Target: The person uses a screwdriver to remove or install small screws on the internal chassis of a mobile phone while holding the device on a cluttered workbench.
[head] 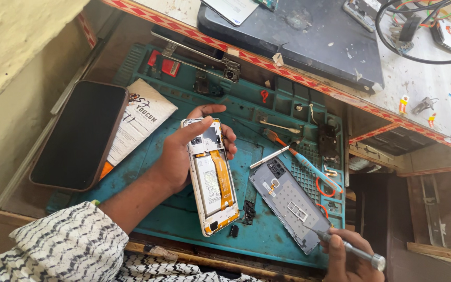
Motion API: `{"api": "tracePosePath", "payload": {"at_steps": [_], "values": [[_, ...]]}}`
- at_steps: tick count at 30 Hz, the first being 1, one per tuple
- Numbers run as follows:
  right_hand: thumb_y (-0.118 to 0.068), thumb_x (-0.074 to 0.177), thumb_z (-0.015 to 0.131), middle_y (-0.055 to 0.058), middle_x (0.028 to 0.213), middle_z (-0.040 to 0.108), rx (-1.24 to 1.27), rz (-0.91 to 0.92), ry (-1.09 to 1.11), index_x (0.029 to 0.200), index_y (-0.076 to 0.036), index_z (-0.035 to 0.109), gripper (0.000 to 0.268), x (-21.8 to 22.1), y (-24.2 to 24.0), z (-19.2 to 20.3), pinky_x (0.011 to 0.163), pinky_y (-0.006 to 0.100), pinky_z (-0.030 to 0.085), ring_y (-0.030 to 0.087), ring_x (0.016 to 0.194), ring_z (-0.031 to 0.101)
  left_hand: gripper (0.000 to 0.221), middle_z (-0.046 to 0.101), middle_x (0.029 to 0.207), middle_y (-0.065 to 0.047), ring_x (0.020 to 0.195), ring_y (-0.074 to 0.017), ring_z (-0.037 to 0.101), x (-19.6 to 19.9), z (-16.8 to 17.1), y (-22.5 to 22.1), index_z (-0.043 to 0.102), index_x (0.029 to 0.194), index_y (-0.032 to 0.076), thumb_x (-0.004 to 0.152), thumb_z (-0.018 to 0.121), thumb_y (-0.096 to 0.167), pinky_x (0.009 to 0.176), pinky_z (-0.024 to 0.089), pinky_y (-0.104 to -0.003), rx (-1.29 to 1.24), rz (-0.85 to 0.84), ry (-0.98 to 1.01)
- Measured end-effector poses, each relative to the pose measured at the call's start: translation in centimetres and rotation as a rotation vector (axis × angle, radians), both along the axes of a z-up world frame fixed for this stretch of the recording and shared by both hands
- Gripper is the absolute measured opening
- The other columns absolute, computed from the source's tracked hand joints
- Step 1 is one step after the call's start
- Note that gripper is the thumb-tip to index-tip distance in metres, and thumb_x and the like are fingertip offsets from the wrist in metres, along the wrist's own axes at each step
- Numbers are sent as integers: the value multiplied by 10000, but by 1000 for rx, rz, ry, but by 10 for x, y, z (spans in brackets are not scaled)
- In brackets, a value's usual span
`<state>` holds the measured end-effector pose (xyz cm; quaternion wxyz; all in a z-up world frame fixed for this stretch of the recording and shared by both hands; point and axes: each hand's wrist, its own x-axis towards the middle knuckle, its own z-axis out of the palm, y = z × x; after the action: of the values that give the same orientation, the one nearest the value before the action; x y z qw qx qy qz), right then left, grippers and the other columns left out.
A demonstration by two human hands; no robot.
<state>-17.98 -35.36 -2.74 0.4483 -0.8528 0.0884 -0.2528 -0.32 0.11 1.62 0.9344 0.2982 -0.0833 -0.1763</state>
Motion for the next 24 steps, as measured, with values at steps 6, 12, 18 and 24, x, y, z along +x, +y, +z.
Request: {"api": "tracePosePath", "payload": {"at_steps": [6, 12, 18, 24], "values": [[-189, 1045, 650, 169, 813, 713, 65, 42, -50, 1080, 24, 650, 215, 0, -8, -10, 684, 305, 594, 176, 752, 712, 570, 632, 996, -163, 909, -257, 670, 0, 1, 0, 389, 1421, 45, 964, 569, 334, 856, 566, -426, 9, 3, -2], [-177, 1032, 663, 183, 824, 706, 38, 2, -45, 1076, 36, 660, 217, 1, 1, -5, 695, 320, 586, 193, 757, 706, 574, 634, 996, -163, 909, -256, 673, 0, 2, 0, 389, 1420, 48, 959, 567, 340, 852, 567, -422, 24, 5, 5], [-228, 1074, 612, 195, 797, 707, 150, 141, -96, 1113, 27, 626, 258, 1, -21, -11, 663, 334, 590, 199, 710, 696, 561, 637, 1004, -162, 917, -258, 675, 1, -3, 1, 398, 1420, 51, 967, 576, 331, 853, 567, -421, -2, 0, 2], [-227, 1038, 583, 266, 968, 711, 656, 569, -7, 1203, 20, 603, 297, 17, 2, 21, 509, 358, 572, 275, 725, 727, 530, 651, 998, -165, 897, -262, 688, 4, -9, -2, 402, 1416, 55, 980, 573, 302, 833, 575, -425, -30, 6, 5]]}}
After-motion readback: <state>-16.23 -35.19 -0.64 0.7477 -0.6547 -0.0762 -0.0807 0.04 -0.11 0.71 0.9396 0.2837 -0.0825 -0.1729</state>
